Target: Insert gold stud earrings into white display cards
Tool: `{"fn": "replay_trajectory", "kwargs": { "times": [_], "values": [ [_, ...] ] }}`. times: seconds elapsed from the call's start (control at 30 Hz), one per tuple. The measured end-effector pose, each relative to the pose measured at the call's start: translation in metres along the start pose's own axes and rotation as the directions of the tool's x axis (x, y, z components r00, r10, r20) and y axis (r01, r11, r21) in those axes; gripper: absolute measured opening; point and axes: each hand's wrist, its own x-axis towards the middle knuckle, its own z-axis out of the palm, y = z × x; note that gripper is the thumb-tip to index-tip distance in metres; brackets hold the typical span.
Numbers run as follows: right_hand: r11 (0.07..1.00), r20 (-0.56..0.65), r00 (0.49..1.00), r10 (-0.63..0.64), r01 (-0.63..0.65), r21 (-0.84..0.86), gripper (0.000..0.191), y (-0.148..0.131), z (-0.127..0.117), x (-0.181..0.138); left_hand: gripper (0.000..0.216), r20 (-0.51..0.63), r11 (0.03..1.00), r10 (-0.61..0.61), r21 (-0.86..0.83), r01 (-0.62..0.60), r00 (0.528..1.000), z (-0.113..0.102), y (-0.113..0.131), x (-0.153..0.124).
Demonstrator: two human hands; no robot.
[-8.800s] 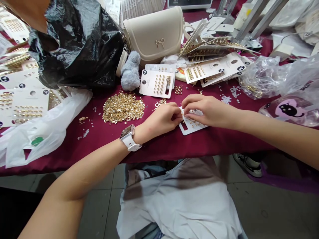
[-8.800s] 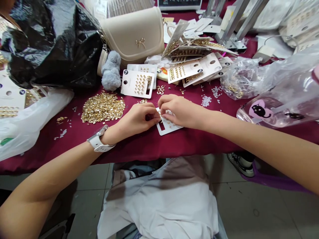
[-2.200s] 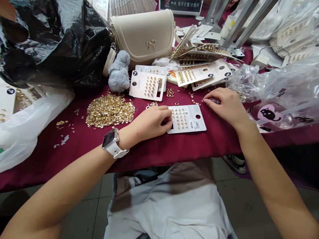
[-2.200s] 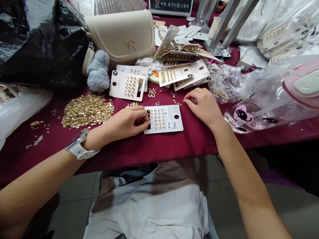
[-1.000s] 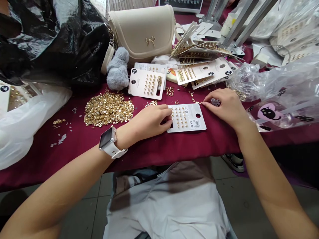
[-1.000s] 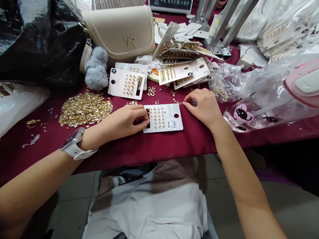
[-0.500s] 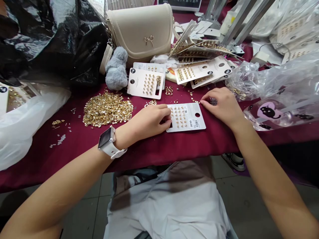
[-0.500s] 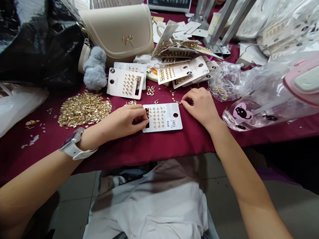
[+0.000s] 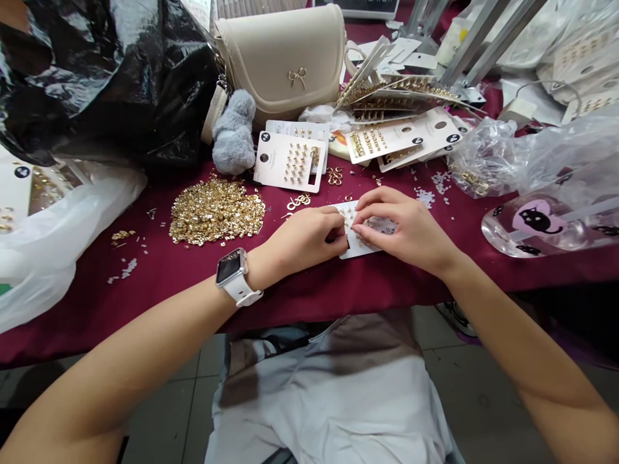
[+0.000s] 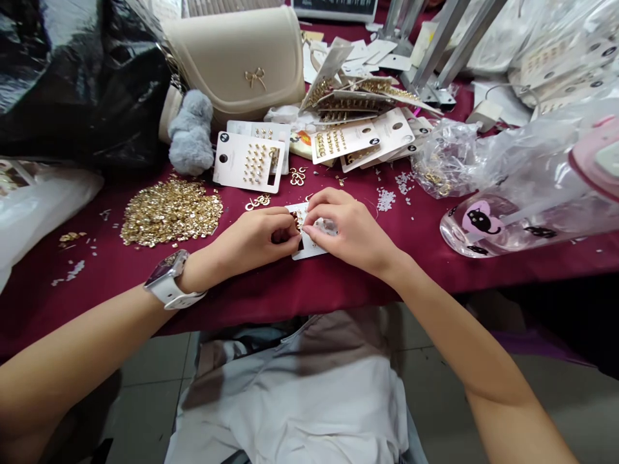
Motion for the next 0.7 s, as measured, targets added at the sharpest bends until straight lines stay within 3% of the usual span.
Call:
{"fn": "replay_trajectory", "kwargs": {
  "times": [0.47,0.7],
  "values": [
    [0.996,0.090,0.992,0.082,-0.080,-0.032,0.009,-0.004,0.000,0.010,0.017,-0.024,0.996,0.002,-0.085,-0.004,1.000,0.001,0.001,0.000],
    [0.990,0.001,0.991,0.133,-0.132,-0.052,0.009,-0.010,0.007,0.003,0.016,-0.041,0.995,-0.054,-0.089,0.050,0.998,0.003,0.003,-0.001]
  ]
}}
